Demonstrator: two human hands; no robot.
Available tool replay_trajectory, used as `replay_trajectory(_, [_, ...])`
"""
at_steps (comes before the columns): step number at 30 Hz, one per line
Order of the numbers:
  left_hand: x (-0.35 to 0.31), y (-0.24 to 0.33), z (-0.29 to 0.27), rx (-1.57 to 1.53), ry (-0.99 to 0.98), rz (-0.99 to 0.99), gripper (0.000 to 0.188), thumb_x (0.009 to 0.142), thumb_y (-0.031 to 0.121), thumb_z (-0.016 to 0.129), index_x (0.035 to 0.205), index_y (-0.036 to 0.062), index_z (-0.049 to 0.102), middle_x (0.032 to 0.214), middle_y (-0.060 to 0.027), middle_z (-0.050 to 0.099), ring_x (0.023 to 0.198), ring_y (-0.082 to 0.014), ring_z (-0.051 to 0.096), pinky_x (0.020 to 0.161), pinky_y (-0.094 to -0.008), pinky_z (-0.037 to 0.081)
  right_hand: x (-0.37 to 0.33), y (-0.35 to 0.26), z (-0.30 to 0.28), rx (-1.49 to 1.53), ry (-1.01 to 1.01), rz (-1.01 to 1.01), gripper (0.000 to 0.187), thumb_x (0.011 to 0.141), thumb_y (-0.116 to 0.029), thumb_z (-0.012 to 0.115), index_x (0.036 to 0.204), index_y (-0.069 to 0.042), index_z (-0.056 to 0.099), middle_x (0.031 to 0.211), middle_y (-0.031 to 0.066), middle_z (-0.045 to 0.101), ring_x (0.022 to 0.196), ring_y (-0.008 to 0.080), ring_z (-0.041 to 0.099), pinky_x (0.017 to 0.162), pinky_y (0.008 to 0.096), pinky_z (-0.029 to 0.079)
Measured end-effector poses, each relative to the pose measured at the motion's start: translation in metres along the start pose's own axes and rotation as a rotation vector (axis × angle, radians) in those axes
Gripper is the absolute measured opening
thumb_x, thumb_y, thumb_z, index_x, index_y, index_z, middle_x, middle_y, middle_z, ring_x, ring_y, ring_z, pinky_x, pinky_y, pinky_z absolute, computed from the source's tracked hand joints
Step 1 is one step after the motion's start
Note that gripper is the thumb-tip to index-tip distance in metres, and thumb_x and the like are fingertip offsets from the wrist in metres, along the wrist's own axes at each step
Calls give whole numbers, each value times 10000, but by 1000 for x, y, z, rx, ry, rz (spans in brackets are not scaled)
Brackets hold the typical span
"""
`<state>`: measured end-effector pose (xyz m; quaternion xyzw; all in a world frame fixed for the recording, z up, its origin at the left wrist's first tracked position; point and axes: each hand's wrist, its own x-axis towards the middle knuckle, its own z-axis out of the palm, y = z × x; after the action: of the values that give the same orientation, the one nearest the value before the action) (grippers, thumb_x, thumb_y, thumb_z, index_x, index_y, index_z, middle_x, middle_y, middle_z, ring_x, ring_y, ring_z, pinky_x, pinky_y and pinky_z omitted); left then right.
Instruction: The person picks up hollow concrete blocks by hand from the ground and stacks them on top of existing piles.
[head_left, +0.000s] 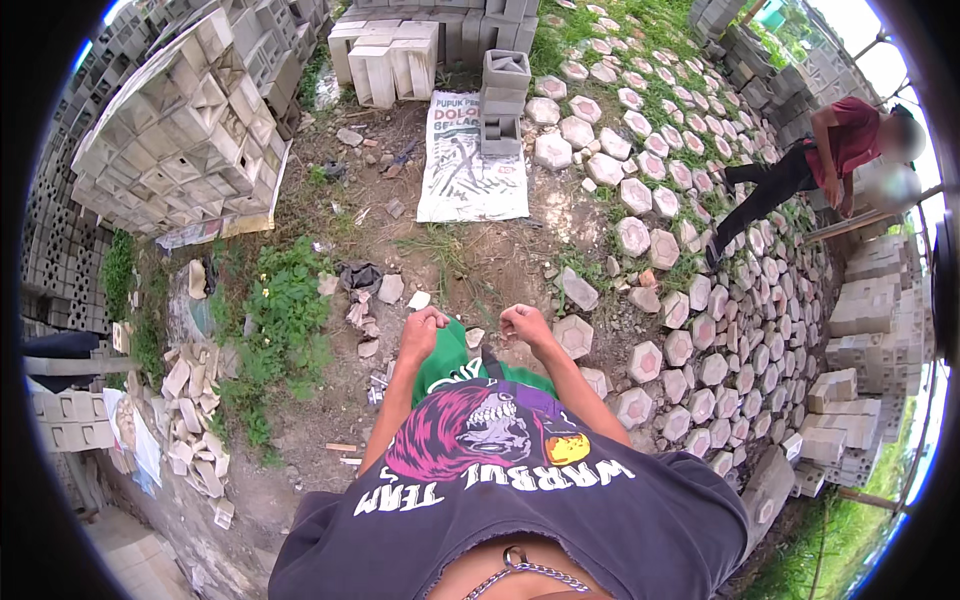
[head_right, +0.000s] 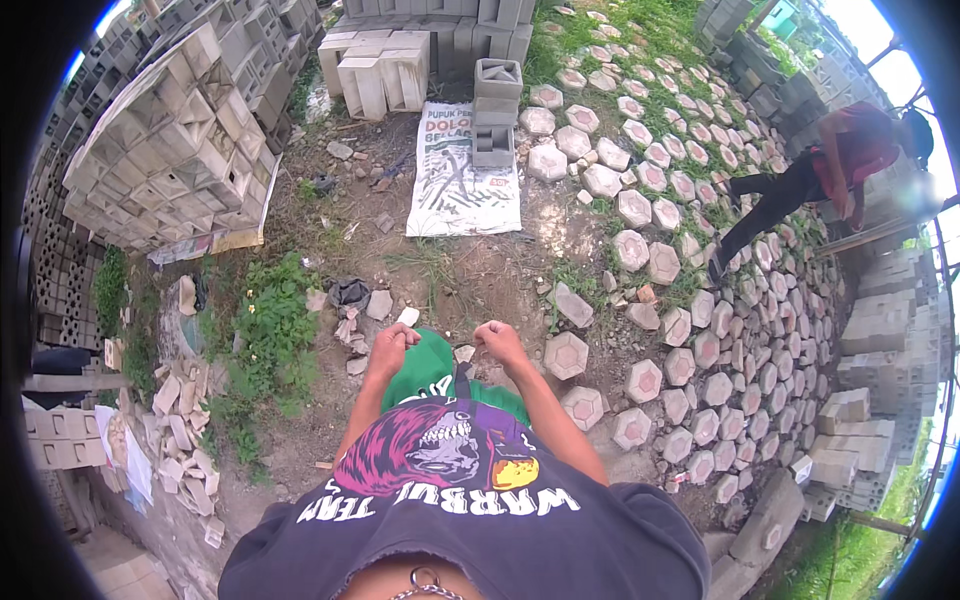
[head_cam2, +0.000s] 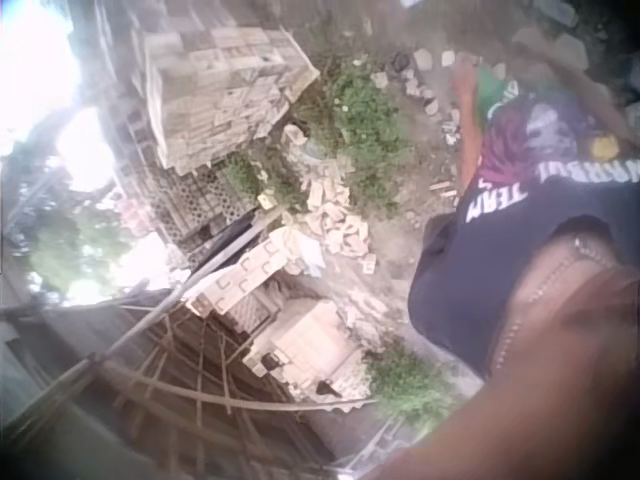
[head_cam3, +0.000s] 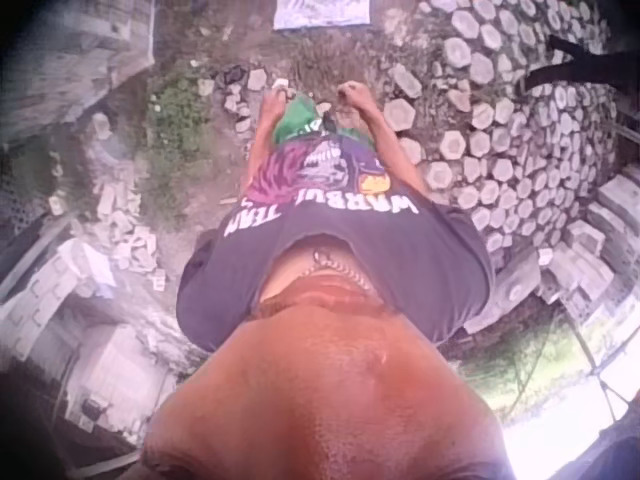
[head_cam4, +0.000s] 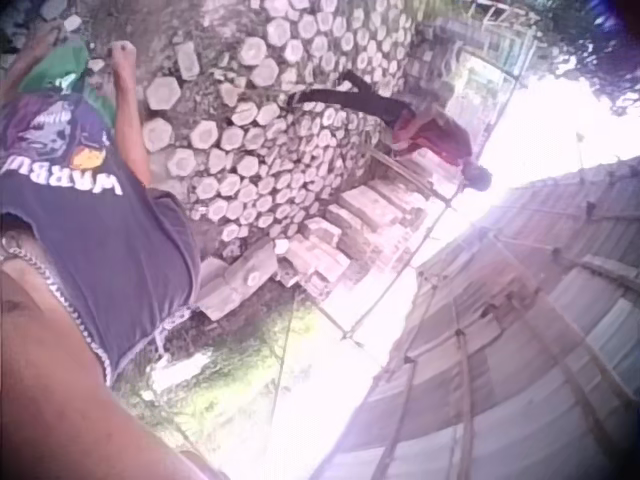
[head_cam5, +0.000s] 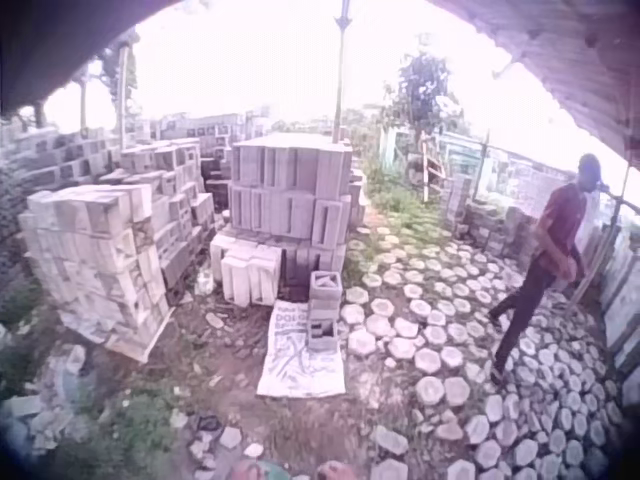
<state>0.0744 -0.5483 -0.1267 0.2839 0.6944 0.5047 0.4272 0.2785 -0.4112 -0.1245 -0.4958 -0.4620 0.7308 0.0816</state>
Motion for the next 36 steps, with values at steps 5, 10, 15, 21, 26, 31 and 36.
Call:
replay_trajectory(5, [104,74,-34,109,-64,94,168,752,-14,381,669,-7,527,771,-101,648,747,-172,585,711,-290,456,61,-84,17,78,105,-99,114,859,-176,590,875,-63,590,767,16,613,635,84,556,512,232,431])
replay_trajectory(10, [177,121,-47,150,-151,197,160,746,-24,396,672,-6,537,758,-100,644,733,-154,575,705,-288,455,94,-138,28,79,159,-255,158,861,-185,590,885,-28,596,751,15,602,650,79,541,584,245,445])
replay_trajectory(15, [233,144,-23,153,-238,152,127,783,-45,476,749,-7,593,820,-77,660,760,-118,586,720,-264,465,110,-161,9,53,275,-194,169,879,-224,589,894,-56,607,798,22,623,704,106,584,622,261,477])
replay_trajectory(21, [300,160,34,109,-329,66,111,764,-25,557,823,-1,647,793,-41,667,692,-73,579,639,-229,461,158,-193,-43,131,309,-141,229,866,-277,599,912,-54,621,804,21,640,721,106,596,640,271,473])
replay_trajectory(26, [360,216,87,238,-378,26,77,745,-4,631,821,1,646,784,-46,666,710,-91,605,676,-242,489,206,-284,-114,128,355,-185,201,873,-264,596,915,-69,621,834,17,639,731,109,601,634,265,484])
replay_trajectory(31, [415,306,119,331,-402,71,143,726,108,727,789,16,637,765,-44,658,723,-110,606,699,-260,477,229,-371,-173,301,380,-252,189,883,-252,585,883,-65,616,796,14,639,679,94,591,596,244,482])
replay_trajectory(36, [458,346,130,338,-315,72,226,717,188,771,753,31,613,716,-23,620,660,-94,546,629,-255,446,263,-398,-202,316,414,-175,185,885,-258,579,872,-77,615,779,4,635,685,92,599,617,255,498])
